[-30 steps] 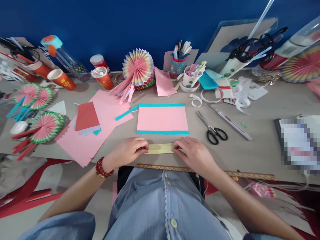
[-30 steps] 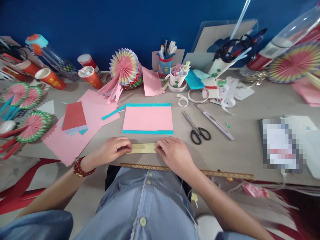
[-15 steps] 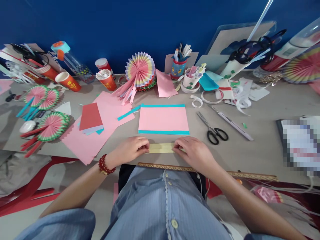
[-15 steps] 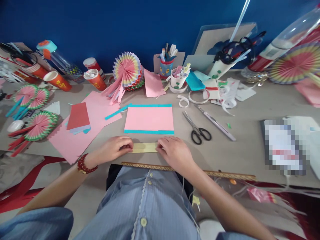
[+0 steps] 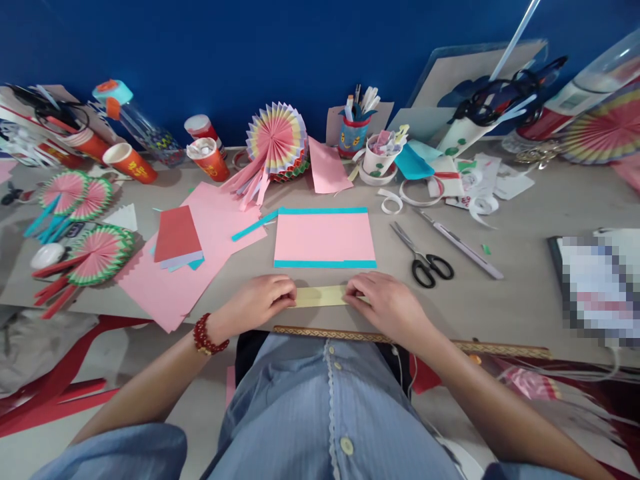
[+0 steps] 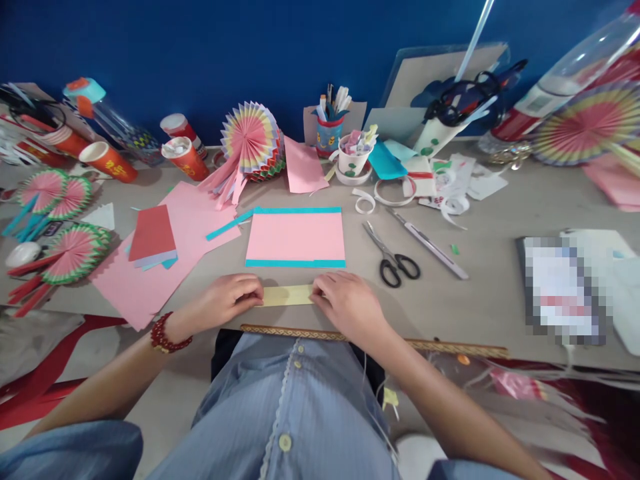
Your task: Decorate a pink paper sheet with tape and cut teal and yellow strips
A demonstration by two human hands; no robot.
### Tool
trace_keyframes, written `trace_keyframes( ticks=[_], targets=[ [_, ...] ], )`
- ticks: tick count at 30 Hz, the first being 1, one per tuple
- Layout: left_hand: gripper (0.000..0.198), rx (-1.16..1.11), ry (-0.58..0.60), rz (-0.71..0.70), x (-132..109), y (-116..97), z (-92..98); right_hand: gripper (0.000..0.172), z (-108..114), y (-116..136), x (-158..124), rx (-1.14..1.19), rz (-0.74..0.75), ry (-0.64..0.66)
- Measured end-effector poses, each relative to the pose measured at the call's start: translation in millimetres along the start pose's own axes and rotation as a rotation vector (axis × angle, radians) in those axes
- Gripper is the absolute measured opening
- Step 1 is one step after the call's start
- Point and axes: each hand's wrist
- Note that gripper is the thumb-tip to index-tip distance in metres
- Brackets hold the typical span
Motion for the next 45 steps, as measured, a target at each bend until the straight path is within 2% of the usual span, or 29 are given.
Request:
trace_keyframes(
  ticks=[11, 15, 22, 33, 45],
  targets=[
    [0.02, 0.04, -0.011, -0.044, -3, 1, -3.0, 0.014, 2, -1, -1, 0.033, -0.012, 0.034],
    [0.024, 0.058, -0.001, -0.037, -3, 1, -3.9, 0.013, 5, -1, -1, 0.047, -0.015, 0.039],
    [0.028, 0.145, 0.02, -0.111, -2, 0, -4.2, 0.012, 8, -3, 0, 0.069, -0.039, 0.099],
    [0.036, 0.274, 0.044, -0.116, -4, 0, -6.0, 0.012, 6, -3, -2, 0.089, -0.04, 0.092],
    [0.036, 0.265, 0.027, -0.118, -5, 4, -7.6, 0.013, 17, -23, -13, 0.175, -0.065, 0.133]
  ],
)
Point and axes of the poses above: each hand's wrist, its own x-axis towards the middle knuckle, its own z-axis out of the back of the hand, y = z × x, and after that the axes turned 13 degrees about -x, right-handed
